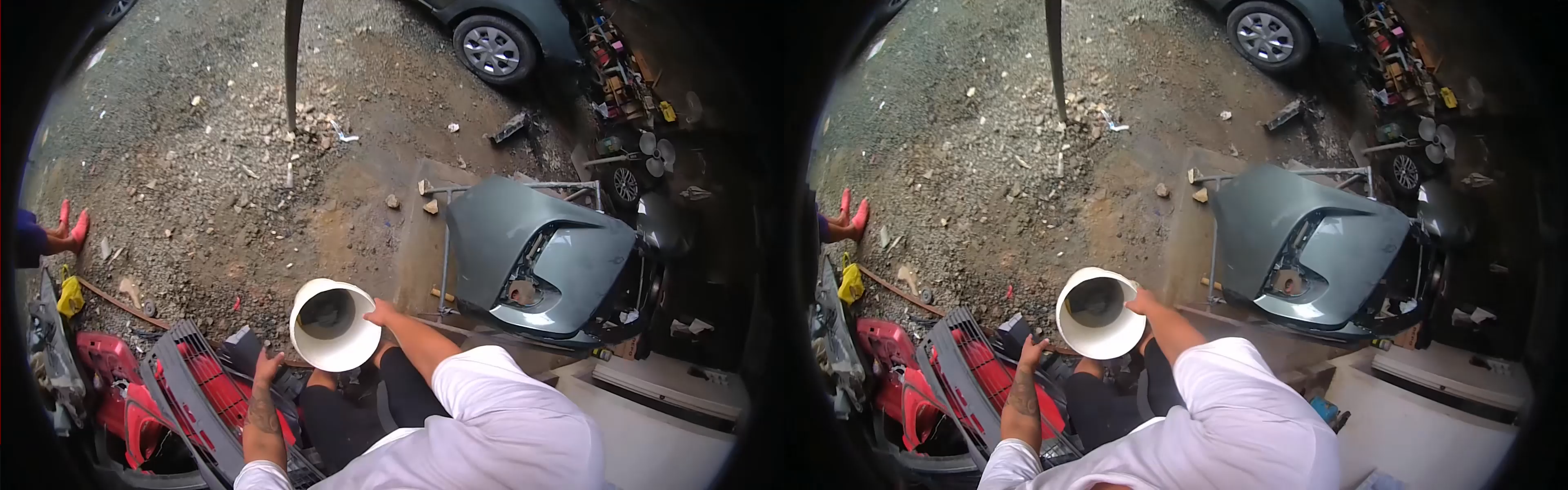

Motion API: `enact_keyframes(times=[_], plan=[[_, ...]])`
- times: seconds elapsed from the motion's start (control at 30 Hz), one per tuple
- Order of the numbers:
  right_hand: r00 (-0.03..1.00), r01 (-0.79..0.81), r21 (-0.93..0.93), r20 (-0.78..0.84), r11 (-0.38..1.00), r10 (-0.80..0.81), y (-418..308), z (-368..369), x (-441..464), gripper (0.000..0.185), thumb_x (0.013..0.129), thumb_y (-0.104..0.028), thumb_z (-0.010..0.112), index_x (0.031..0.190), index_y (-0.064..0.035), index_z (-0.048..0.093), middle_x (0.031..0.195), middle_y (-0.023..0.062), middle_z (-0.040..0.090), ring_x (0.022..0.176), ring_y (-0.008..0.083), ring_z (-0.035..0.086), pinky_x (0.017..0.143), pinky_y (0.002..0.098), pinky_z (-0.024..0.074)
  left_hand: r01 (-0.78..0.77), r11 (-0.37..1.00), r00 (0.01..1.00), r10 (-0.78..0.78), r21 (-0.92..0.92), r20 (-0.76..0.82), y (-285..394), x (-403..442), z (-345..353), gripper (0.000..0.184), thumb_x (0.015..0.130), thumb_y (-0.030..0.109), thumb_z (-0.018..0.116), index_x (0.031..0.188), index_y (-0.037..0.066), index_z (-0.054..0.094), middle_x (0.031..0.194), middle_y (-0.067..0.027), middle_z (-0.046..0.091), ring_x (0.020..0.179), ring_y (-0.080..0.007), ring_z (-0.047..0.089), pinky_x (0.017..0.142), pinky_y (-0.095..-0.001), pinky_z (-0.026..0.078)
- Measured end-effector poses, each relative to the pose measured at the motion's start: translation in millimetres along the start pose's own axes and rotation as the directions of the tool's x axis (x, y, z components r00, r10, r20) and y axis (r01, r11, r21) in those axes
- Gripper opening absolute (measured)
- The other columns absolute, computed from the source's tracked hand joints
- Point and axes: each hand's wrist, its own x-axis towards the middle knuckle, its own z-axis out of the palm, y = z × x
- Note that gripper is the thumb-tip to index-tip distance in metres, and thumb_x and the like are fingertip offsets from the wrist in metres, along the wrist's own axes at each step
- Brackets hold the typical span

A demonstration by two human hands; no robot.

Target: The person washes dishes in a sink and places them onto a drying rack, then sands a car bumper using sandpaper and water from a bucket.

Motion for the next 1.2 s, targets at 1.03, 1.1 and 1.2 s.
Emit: enact_keyframes(times=[1.03,1.1,1.2], plan=[[0.906,0.203,0.363,-0.422,0.909,-0.034,50.6,-128.2,158.7,0.038,0.079,-0.028,0.056,0.102,0.0015,0.06,0.086,0.016,0.065,0.081,0.0262,0.062,0.076,0.0354,0.0478,-0.352,0.815,0.931,0.355,0.461,0.083,256.8,155.8,115.1,0.044,0.071,0.02,0.054,0.111,0.001,0.054,0.101,-0.0237,0.062,0.096,-0.0393,0.059,0.084,-0.0415,0.045],[0.904,0.144,0.339,-0.427,0.93,0.016,50.2,-135.7,173.3,0.043,0.079,-0.031,0.056,0.11,0.0001,0.057,0.092,0.0199,0.065,0.088,0.033,0.063,0.082,0.04,0.0468,-0.367,0.808,0.923,0.376,0.46,0.077,250.4,186.6,135.9,0.043,0.074,0.02,0.053,0.113,0.002,0.053,0.105,-0.0262,0.061,0.101,-0.0423,0.057,0.087,-0.0448,0.044],[0.771,0.22,0.331,-0.635,0.918,0.045,48.6,-134.8,213.6,0.039,0.088,-0.026,0.047,0.119,-0.0019,0.051,0.112,0.0246,0.058,0.103,0.0405,0.056,0.09,0.0448,0.0425,-0.561,0.682,0.734,0.671,0.469,-0.099,261.3,220.0,169.3,0.036,0.085,0.014,0.044,0.119,0.003,0.049,0.104,-0.0259,0.057,0.099,-0.0439,0.053,0.085,-0.0507,0.043]])
